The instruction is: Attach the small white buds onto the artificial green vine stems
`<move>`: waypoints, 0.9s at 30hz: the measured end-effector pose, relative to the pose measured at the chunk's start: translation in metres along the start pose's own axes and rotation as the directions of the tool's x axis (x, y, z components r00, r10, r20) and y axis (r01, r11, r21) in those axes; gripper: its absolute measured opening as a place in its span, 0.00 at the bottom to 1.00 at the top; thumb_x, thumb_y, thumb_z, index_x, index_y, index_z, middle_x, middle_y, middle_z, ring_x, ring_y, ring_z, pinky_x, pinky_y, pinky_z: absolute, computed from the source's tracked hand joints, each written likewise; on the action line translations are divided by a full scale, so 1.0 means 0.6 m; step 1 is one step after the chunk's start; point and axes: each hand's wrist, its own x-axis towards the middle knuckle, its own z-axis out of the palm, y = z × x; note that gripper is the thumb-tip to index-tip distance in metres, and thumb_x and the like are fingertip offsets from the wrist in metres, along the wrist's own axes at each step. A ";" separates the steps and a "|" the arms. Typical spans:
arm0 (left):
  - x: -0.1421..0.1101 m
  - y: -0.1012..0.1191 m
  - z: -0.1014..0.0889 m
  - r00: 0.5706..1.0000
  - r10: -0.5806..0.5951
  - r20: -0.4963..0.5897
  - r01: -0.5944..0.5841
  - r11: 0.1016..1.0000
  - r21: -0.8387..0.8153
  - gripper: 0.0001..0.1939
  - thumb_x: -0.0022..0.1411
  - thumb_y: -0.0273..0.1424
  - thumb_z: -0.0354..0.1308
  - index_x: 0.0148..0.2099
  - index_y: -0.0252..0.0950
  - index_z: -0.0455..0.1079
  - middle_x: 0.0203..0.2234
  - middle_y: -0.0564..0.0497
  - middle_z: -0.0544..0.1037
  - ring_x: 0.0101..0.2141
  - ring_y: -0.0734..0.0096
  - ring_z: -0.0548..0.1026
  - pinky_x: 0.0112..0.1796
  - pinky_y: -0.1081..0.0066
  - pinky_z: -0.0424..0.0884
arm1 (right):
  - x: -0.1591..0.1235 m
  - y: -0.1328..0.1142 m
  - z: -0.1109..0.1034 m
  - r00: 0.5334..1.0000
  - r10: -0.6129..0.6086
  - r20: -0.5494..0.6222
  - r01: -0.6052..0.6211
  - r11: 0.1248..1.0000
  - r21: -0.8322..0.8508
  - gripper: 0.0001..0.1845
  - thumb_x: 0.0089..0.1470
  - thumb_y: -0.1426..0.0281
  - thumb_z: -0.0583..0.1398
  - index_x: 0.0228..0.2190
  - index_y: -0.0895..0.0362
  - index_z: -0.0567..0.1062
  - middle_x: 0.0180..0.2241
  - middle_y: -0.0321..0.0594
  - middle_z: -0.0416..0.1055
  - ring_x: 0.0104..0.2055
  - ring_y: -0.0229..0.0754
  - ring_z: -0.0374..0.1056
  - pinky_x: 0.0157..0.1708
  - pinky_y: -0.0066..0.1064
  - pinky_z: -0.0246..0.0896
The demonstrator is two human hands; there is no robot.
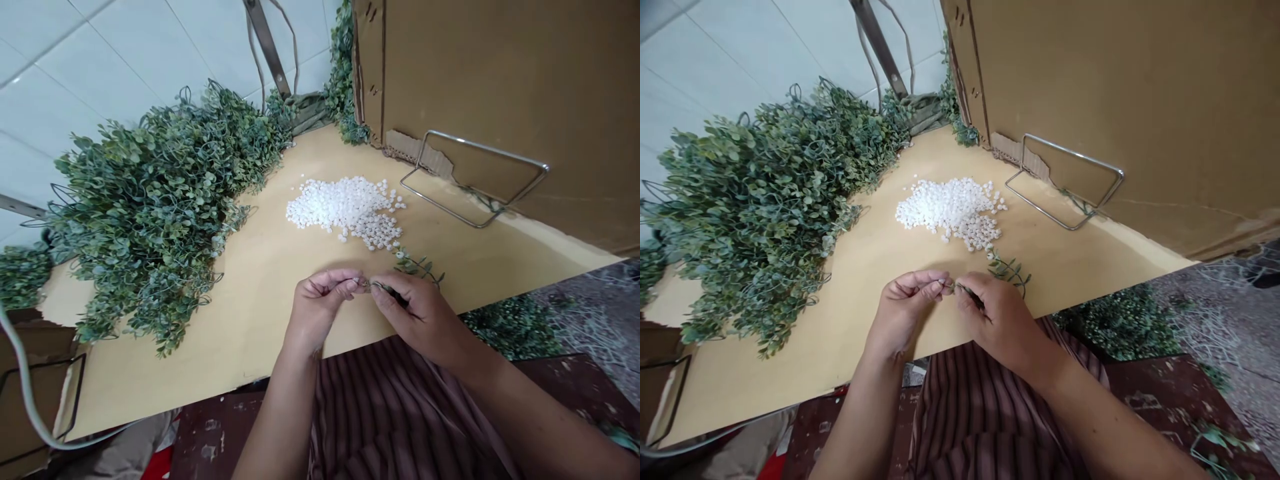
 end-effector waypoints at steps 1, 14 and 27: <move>0.000 -0.002 -0.001 1.000 -0.004 0.000 0.004 1.000 -0.015 0.09 0.42 0.32 0.70 0.28 0.35 0.78 0.21 0.50 0.80 0.25 0.73 0.75 0.30 0.73 0.69 | -0.001 -0.002 0.000 1.000 0.006 0.011 -0.006 1.000 0.008 0.13 0.57 0.70 0.50 0.22 0.56 0.66 0.22 0.38 0.70 0.26 0.39 0.67 0.27 0.29 0.58; -0.005 -0.012 -0.003 1.000 -0.009 -0.013 0.007 0.992 -0.124 0.13 0.33 0.33 0.74 0.24 0.35 0.76 0.20 0.54 0.80 0.23 0.77 0.75 0.32 0.73 0.74 | -0.002 -0.007 0.008 1.000 0.004 -0.015 -0.003 0.997 0.071 0.13 0.54 0.71 0.52 0.19 0.56 0.62 0.17 0.31 0.57 0.21 0.33 0.55 0.22 0.24 0.50; -0.004 -0.009 0.001 1.000 0.001 0.010 0.000 0.996 -0.093 0.14 0.32 0.35 0.74 0.21 0.35 0.76 0.19 0.53 0.79 0.22 0.75 0.75 0.32 0.71 0.75 | -0.009 -0.007 0.013 0.998 0.005 -0.067 -0.003 1.000 0.031 0.13 0.53 0.71 0.51 0.18 0.56 0.62 0.17 0.32 0.59 0.20 0.34 0.57 0.22 0.25 0.52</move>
